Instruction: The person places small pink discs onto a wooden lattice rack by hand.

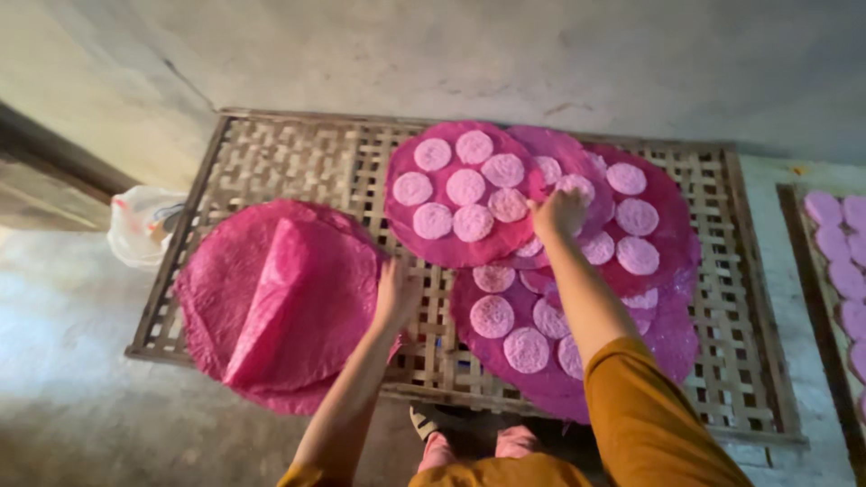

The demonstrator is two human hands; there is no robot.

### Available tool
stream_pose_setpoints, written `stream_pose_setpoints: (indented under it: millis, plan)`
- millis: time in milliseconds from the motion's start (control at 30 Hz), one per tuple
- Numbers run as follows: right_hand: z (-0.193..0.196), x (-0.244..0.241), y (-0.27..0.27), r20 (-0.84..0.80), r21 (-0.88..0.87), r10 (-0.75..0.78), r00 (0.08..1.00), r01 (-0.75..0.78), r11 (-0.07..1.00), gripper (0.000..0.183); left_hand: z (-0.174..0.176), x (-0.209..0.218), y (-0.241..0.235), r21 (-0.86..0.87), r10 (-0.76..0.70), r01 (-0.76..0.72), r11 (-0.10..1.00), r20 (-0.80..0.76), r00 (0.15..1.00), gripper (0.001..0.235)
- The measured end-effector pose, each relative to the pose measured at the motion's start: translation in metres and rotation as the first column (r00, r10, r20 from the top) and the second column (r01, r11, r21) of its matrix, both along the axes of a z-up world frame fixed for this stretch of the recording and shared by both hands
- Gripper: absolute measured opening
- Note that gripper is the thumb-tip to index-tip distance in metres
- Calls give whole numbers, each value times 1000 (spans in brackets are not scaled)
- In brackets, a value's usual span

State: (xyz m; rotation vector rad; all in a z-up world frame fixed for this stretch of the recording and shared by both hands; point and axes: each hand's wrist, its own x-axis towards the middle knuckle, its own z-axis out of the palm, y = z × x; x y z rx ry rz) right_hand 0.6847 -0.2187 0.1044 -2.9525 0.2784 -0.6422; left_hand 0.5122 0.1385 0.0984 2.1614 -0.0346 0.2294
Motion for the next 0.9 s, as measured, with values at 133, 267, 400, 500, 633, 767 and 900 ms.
stream_pose_setpoints:
  millis: [133,267,400,500,633,767,900]
  plan:
    - [-11,0,6,-57,222,84,995,-69,973,23,-22,87,-8,101,182,-195,976,120,976,44]
    - [0,11,-14,267,488,113,957,-235,840,16,-36,121,-18,128,278,-285,950,68,958,41]
    - [-5,20,-94,98,511,-70,993,10,860,23,-41,137,-58,153,280,-285,946,52,959,46]
    - [-34,20,-136,218,312,-74,973,2,950,19,-43,143,-103,289,308,-300,909,19,951,52]
    - [-51,37,-156,18,449,-59,998,45,893,27,-26,155,-147,403,408,-350,846,-65,911,60]
    - [-34,51,-143,-81,545,75,994,-18,838,17,-3,161,-154,525,542,-455,719,-14,840,57]
    - [3,57,-138,169,691,201,965,-261,674,22,16,168,-155,381,524,-433,817,-178,833,45]
